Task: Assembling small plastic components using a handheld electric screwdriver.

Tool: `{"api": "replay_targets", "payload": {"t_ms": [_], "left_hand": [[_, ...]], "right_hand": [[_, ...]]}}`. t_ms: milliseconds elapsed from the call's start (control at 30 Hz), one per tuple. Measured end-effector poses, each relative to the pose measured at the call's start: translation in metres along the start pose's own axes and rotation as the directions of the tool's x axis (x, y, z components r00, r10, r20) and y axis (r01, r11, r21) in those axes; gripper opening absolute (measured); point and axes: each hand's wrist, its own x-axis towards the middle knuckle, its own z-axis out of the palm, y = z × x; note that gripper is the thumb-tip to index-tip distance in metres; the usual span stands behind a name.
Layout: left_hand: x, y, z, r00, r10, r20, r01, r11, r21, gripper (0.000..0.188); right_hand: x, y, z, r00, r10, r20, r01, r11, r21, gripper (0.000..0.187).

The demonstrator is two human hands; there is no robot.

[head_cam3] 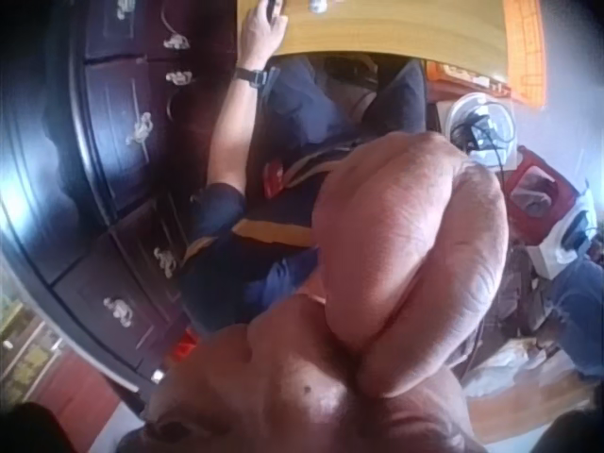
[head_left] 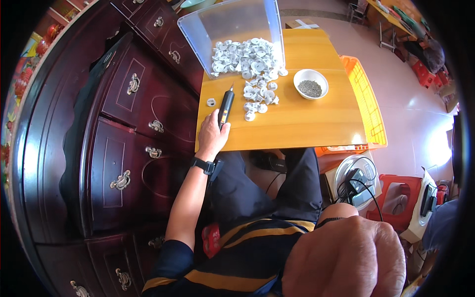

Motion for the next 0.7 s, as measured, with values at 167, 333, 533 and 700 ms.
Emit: {"api": "replay_targets", "payload": {"t_ms": [167, 333, 533, 700], "left_hand": [[0.002, -0.004, -0.003, 0.997, -0.072, 0.039, 0.071, 0.997, 0.021, 0.055], [0.005, 0.001, -0.004, 0.993, -0.096, 0.066, 0.095, 0.995, 0.019, 0.056], [0.017, 0.021, 0.014, 0.993, 0.024, 0.113, -0.014, 0.996, -0.084, 0.049], [0.002, -0.005, -0.004, 0.992, -0.090, 0.091, 0.095, 0.994, -0.052, 0.049]], "right_hand": [[0.005, -0.003, 0.007, 0.998, 0.043, 0.050, -0.048, 0.994, 0.099, 0.007], [0.011, -0.023, -0.026, 0.940, 0.152, 0.307, -0.132, 0.988, -0.086, 0.014], [-0.009, -0.129, -0.036, 0.975, 0.011, 0.222, 0.134, 0.769, -0.625, 0.021], [-0.075, -0.227, -0.072, 0.976, -0.035, 0.214, 0.187, 0.638, -0.747, 0.020]]}}
